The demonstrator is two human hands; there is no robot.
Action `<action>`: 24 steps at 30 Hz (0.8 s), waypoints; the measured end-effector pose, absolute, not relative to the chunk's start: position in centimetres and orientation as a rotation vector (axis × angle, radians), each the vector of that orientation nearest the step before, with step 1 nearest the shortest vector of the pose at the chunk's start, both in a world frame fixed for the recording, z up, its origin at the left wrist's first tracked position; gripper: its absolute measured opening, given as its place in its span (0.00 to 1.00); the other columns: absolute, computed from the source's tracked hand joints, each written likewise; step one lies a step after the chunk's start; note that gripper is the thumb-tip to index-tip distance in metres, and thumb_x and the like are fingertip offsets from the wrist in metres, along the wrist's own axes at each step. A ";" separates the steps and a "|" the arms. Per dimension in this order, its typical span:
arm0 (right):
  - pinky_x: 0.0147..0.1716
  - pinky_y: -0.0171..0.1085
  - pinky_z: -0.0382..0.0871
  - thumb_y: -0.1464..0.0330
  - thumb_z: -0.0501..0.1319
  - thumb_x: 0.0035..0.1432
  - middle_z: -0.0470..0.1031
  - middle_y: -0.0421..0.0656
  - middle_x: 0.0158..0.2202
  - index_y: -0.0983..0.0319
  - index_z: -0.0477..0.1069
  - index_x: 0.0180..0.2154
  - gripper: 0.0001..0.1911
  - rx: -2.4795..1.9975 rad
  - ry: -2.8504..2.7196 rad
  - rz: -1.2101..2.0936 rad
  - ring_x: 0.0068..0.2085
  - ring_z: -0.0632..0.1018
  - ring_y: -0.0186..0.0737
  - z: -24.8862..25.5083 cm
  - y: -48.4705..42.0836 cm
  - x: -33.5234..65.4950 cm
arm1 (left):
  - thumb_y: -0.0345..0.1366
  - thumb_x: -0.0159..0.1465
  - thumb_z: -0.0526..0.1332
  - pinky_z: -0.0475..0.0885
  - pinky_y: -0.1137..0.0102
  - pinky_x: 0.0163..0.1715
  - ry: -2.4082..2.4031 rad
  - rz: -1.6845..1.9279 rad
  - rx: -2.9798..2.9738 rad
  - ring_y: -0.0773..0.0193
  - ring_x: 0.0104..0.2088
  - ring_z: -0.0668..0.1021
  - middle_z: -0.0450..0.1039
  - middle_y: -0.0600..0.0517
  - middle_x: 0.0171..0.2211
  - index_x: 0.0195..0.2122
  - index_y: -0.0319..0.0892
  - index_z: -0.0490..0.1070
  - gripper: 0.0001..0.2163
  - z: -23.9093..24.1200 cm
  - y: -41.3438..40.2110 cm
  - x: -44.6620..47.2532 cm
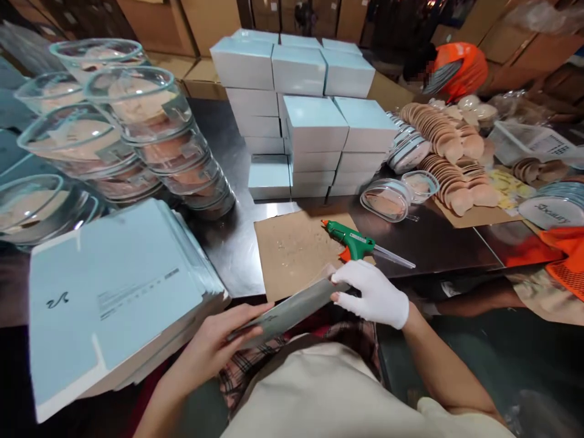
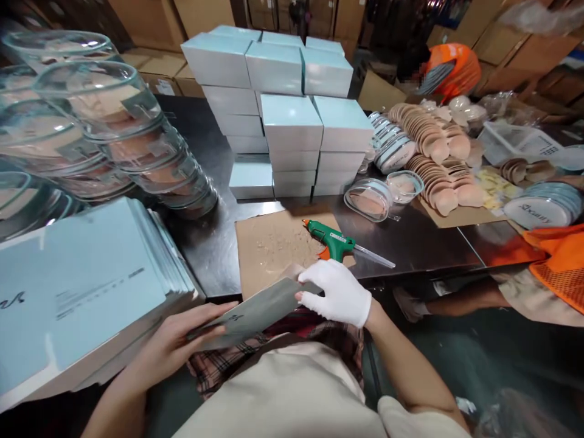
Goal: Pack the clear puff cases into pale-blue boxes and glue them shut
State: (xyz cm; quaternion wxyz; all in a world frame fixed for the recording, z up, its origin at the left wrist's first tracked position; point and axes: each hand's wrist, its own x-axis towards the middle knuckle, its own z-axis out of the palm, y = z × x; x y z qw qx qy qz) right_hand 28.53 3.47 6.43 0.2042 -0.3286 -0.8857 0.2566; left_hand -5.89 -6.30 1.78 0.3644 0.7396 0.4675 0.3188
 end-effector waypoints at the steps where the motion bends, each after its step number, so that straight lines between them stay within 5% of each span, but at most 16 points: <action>1: 0.48 0.44 0.72 0.51 0.63 0.67 0.83 0.48 0.43 0.62 0.79 0.47 0.21 -0.918 -2.491 0.976 0.44 0.80 0.47 5.7 3.5 28.7 | 0.41 0.71 0.63 0.81 0.70 0.42 1.242 0.794 1.914 0.53 0.46 0.87 0.84 0.47 0.53 0.60 0.53 0.77 0.17 1.6 -6.2 -6.3; 6: 0.52 0.44 0.76 0.37 0.62 0.60 0.82 0.49 0.48 0.65 0.79 0.54 0.40 -0.843 -2.045 2.191 0.50 0.81 0.49 1.1 2.1 28.0 | 0.47 0.74 0.56 0.82 0.59 0.49 1.347 0.584 2.172 0.48 0.53 0.84 0.80 0.43 0.57 0.67 0.50 0.70 0.22 -0.9 -6.6 -5.0; 10: 0.59 0.47 0.73 0.35 0.65 0.56 0.82 0.51 0.50 0.65 0.77 0.57 0.45 -0.712 -1.898 2.418 0.55 0.81 0.53 0.3 0.6 29.2 | 0.67 0.52 0.72 0.80 0.50 0.54 1.308 0.381 2.173 0.37 0.57 0.82 0.76 0.37 0.62 0.69 0.46 0.66 0.49 -2.5 -8.0 -3.5; 12: 0.59 0.49 0.73 0.35 0.63 0.57 0.81 0.52 0.52 0.64 0.77 0.57 0.44 -0.759 -1.945 2.256 0.56 0.80 0.54 0.7 -0.1 30.7 | 0.63 0.55 0.72 0.80 0.55 0.53 1.260 0.403 2.075 0.41 0.55 0.83 0.79 0.41 0.60 0.67 0.50 0.69 0.42 -2.9 -8.7 -4.0; 16: 0.68 0.54 0.65 0.37 0.63 0.59 0.73 0.54 0.64 0.57 0.69 0.64 0.42 -1.115 -1.717 1.258 0.65 0.74 0.58 -0.2 -1.9 31.6 | 0.51 0.62 0.71 0.80 0.56 0.55 1.545 0.882 1.835 0.45 0.57 0.82 0.79 0.44 0.59 0.62 0.50 0.72 0.28 -4.0 -9.2 -4.7; 20: 0.71 0.58 0.62 0.31 0.60 0.55 0.55 0.56 0.75 0.54 0.45 0.75 0.59 -1.092 -1.603 0.943 0.74 0.62 0.61 -3.7 -3.5 27.7 | 0.50 0.57 0.75 0.83 0.58 0.46 1.550 1.311 1.612 0.50 0.48 0.85 0.80 0.41 0.55 0.72 0.48 0.55 0.46 -6.0 -8.7 -1.2; 22: 0.68 0.58 0.66 0.33 0.55 0.62 0.53 0.54 0.75 0.51 0.39 0.76 0.54 -1.117 -1.511 0.888 0.74 0.62 0.58 -5.1 -3.4 25.6 | 0.51 0.59 0.74 0.83 0.60 0.43 1.439 1.316 1.588 0.54 0.45 0.85 0.80 0.41 0.52 0.75 0.47 0.45 0.51 -6.8 -8.2 0.8; 24: 0.68 0.58 0.67 0.36 0.53 0.65 0.57 0.54 0.74 0.50 0.42 0.76 0.48 -1.126 -1.462 0.779 0.73 0.64 0.58 -5.6 -2.8 24.6 | 0.56 0.59 0.73 0.83 0.59 0.44 1.334 1.310 1.598 0.54 0.44 0.84 0.79 0.42 0.49 0.72 0.47 0.52 0.47 -7.3 -7.6 2.1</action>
